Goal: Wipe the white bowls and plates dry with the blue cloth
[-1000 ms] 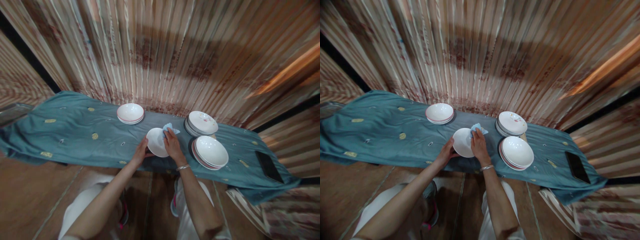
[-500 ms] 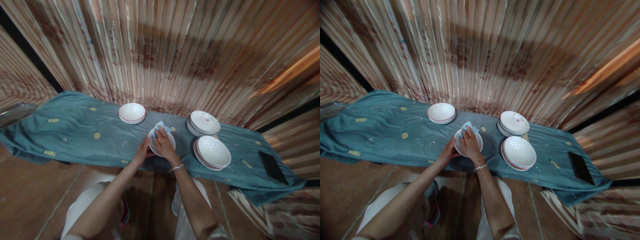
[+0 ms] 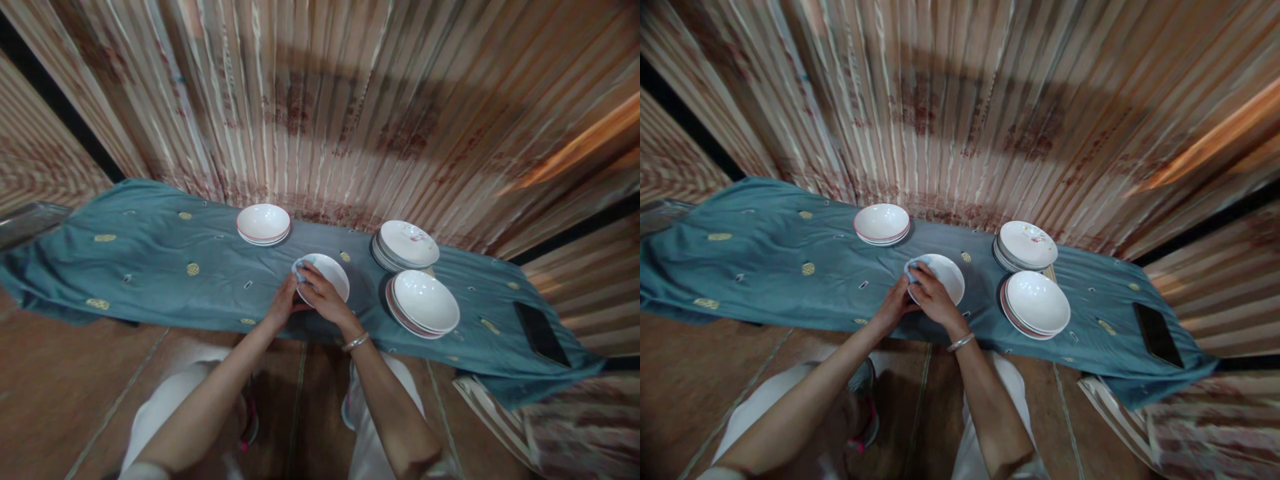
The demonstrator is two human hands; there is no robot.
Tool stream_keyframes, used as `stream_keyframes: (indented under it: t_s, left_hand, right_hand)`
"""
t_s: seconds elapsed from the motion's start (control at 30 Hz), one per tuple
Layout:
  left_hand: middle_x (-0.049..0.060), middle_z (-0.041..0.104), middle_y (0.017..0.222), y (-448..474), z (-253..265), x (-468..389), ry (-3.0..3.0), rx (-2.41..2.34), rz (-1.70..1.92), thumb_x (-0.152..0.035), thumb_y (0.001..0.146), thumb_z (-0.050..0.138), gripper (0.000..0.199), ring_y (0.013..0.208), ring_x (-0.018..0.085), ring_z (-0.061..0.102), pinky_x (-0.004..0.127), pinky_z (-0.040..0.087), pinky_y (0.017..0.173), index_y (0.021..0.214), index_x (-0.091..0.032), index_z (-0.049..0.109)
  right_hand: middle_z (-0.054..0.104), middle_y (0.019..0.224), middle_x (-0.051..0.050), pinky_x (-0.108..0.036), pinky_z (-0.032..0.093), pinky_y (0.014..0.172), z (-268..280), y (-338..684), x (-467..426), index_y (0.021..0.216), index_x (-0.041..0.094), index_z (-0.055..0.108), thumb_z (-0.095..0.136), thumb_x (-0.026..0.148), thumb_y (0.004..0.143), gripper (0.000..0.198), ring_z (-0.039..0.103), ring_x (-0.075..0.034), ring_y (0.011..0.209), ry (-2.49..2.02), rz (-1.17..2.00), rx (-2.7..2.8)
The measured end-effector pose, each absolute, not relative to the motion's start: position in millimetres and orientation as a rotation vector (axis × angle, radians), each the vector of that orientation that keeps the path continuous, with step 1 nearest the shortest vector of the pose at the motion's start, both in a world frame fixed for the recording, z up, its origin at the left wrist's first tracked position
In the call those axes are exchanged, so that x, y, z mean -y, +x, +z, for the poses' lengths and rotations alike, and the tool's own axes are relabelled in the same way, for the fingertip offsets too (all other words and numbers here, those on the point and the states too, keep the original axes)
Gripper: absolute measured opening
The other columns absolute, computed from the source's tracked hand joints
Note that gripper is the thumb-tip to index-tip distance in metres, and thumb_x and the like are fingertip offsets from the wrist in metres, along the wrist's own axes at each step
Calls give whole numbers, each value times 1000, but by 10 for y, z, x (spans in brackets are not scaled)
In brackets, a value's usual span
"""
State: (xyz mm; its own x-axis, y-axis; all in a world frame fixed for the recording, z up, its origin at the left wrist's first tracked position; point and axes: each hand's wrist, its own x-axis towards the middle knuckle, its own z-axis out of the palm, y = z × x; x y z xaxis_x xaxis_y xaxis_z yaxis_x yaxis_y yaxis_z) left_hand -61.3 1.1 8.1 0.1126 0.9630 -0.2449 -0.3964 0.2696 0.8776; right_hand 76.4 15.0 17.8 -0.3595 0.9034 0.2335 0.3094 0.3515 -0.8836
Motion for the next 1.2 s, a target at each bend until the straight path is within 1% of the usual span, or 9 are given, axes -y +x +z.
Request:
stream_keyframes:
  t_s: [0.13, 0.23, 0.33, 0.43, 0.63, 0.77, 0.83, 1.0, 1.2]
  left_hand:
    - [13, 60, 140, -612, 71, -23, 747, -1004, 1129, -50, 91, 58, 54, 118, 32, 63, 39, 64, 74, 137, -21, 57]
    - [13, 66, 130, -616, 72, -33, 753, -1011, 1109, -54, 89, 59, 59, 110, 30, 67, 36, 63, 68, 139, -22, 55]
    - [13, 70, 121, -625, 58, -43, 776, -1015, 1104, -58, 86, 61, 63, 104, 29, 68, 35, 62, 67, 136, -21, 57]
    - [13, 71, 116, -629, 34, -52, 793, -1014, 1102, -62, 83, 62, 65, 101, 29, 69, 35, 62, 65, 133, -19, 60]
    - [14, 72, 118, -625, 32, -62, 756, -1024, 1106, -60, 80, 67, 65, 103, 32, 70, 39, 63, 68, 130, -18, 62]
    - [13, 70, 125, -622, 61, -67, 747, -1039, 1116, -55, 82, 67, 62, 108, 32, 68, 39, 63, 69, 134, -21, 60]
    - [13, 68, 129, -619, 79, -67, 750, -1045, 1112, -53, 84, 65, 60, 109, 32, 68, 38, 63, 69, 136, -23, 59]
    - [13, 65, 133, -609, 119, -55, 750, -1041, 1098, -48, 89, 61, 57, 110, 31, 67, 37, 64, 67, 139, -23, 57]
    - [12, 66, 132, -601, 140, -38, 731, -1004, 1124, -45, 87, 64, 55, 110, 31, 67, 38, 64, 71, 138, -24, 59]
  right_hand:
    - [54, 148, -5, -39, 29, 122, 211, 827, -120, 129, 26, 67, 56, 43, 94, 40, 45, -22, 141, -1048, 1074, 1824]
    - [65, 135, -5, -39, 38, 115, 260, 884, -96, 118, 24, 73, 55, 39, 95, 33, 57, -22, 129, -1035, 1114, 1872]
    - [72, 121, -5, -37, 48, 103, 311, 947, -68, 112, 21, 75, 53, 29, 94, 29, 66, -21, 111, -1051, 1114, 1958]
    - [76, 112, -5, -34, 52, 95, 346, 1005, -38, 106, 21, 76, 53, 21, 93, 26, 68, -20, 101, -1080, 1060, 2043]
    - [78, 102, -4, -29, 50, 90, 415, 1093, 22, 92, 21, 78, 53, 13, 91, 25, 70, -19, 98, -1227, 855, 2270]
    - [77, 104, -9, -32, 49, 96, 465, 1104, 55, 87, 18, 78, 53, 12, 91, 25, 68, -22, 106, -1416, 614, 2437]
    - [77, 107, -11, -34, 48, 101, 467, 1093, 62, 89, 16, 78, 51, 11, 92, 27, 67, -23, 112, -1502, 503, 2472]
    - [69, 128, -14, -39, 43, 110, 417, 1044, 55, 109, 14, 74, 48, 15, 96, 30, 61, -24, 124, -1598, 329, 2418]
    - [51, 149, -19, -44, 35, 119, 333, 991, 10, 132, 10, 61, 43, 16, 96, 41, 46, -26, 140, -1630, 404, 2360]
